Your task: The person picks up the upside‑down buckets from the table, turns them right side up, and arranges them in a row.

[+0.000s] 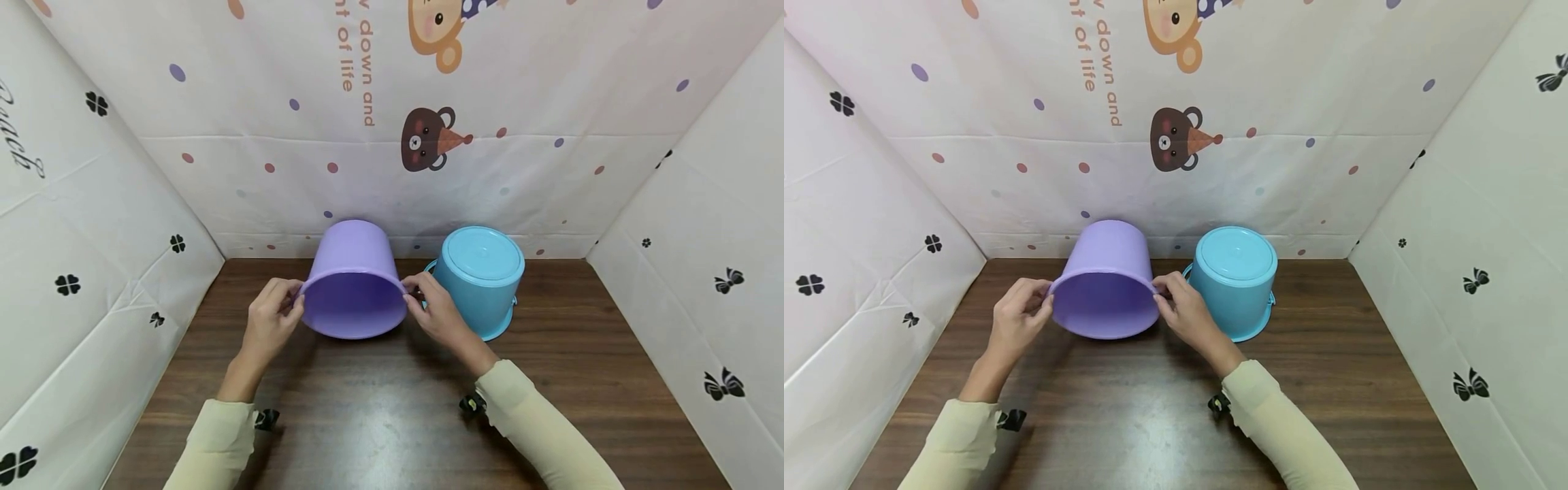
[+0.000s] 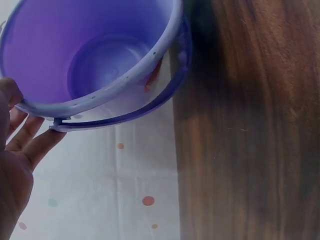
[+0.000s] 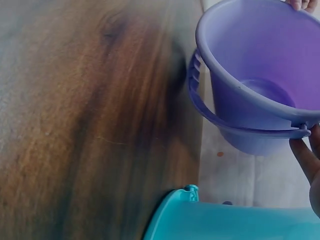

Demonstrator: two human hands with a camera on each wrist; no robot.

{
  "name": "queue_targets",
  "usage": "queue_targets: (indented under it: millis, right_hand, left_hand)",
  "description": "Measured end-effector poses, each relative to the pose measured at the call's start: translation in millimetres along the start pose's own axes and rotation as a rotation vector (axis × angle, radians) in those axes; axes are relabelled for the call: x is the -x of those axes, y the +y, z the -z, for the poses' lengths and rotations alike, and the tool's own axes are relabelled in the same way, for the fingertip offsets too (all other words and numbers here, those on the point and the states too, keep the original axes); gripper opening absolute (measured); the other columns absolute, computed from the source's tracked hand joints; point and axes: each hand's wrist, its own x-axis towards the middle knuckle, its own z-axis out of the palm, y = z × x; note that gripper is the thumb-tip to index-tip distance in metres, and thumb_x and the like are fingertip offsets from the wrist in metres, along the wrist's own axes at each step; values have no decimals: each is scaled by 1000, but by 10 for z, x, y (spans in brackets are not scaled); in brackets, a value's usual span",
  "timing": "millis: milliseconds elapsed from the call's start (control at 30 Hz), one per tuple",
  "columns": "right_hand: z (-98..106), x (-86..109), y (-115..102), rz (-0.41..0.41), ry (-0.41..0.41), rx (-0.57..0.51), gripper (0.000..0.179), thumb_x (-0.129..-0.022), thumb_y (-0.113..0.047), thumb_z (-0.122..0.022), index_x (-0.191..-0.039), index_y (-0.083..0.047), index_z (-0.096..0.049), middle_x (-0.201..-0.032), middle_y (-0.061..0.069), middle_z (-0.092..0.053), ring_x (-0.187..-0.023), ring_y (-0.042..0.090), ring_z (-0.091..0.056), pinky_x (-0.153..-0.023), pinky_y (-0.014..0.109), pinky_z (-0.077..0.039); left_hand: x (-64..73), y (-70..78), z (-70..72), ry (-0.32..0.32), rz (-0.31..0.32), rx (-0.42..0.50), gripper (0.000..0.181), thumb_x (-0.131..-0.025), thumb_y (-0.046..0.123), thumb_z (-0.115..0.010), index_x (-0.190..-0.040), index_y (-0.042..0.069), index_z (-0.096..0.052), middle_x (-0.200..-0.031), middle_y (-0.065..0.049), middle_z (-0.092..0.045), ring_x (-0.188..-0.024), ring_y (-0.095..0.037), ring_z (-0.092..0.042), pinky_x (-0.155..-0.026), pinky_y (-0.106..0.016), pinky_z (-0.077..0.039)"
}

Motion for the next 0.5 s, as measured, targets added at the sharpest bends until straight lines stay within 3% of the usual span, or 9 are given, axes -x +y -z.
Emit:
queue_targets:
  millis: [133, 500]
  right_hand:
    - [41, -35, -39, 3, 15, 2, 21, -97, -2, -67, -118, -5, -64, -102, 7, -60, -85, 18, -58, -69, 38, -56]
    - [178, -181, -97, -58, -18, 24, 22, -100, -6, -65, -122, -8, -63, -102, 6, -59, -87, 23, -59, -68, 33, -54]
  left_hand:
    - [-39, 43, 18, 3, -7, 8, 22, -82, -14, -70, -101, -3, -72, -87, -11, -63, -69, -19, -59, -60, -15, -47]
    - [-186, 133, 46, 36, -57, 1, 27, -79, -16, -73, -103, -4, -74, -86, -14, -65, -70, -21, -61, -62, -10, -47]
